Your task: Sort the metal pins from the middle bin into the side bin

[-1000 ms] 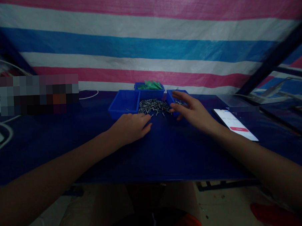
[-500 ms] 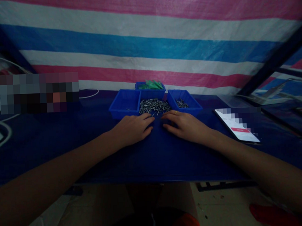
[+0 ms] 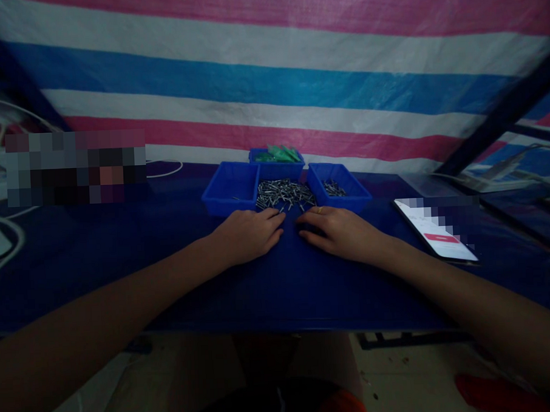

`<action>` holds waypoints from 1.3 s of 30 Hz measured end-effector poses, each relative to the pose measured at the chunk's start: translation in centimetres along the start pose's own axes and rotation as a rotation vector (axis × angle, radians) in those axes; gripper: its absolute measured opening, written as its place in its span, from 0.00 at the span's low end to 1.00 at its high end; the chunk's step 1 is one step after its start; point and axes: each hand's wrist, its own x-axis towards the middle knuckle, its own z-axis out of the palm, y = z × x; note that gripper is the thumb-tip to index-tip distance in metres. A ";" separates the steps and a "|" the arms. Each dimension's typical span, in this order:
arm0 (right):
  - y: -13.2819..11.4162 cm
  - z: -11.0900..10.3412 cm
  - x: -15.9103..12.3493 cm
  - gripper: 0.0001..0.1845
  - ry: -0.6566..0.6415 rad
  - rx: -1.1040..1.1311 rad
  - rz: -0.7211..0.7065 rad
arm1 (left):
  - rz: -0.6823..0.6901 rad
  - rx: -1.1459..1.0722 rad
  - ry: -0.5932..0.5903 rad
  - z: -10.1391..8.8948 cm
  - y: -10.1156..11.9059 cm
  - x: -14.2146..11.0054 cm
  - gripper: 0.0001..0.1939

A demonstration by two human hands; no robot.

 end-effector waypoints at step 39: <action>0.2 -0.1 0.0 0.15 -0.025 -0.041 -0.059 | 0.009 0.023 0.002 0.1 0.0 0.2 0.19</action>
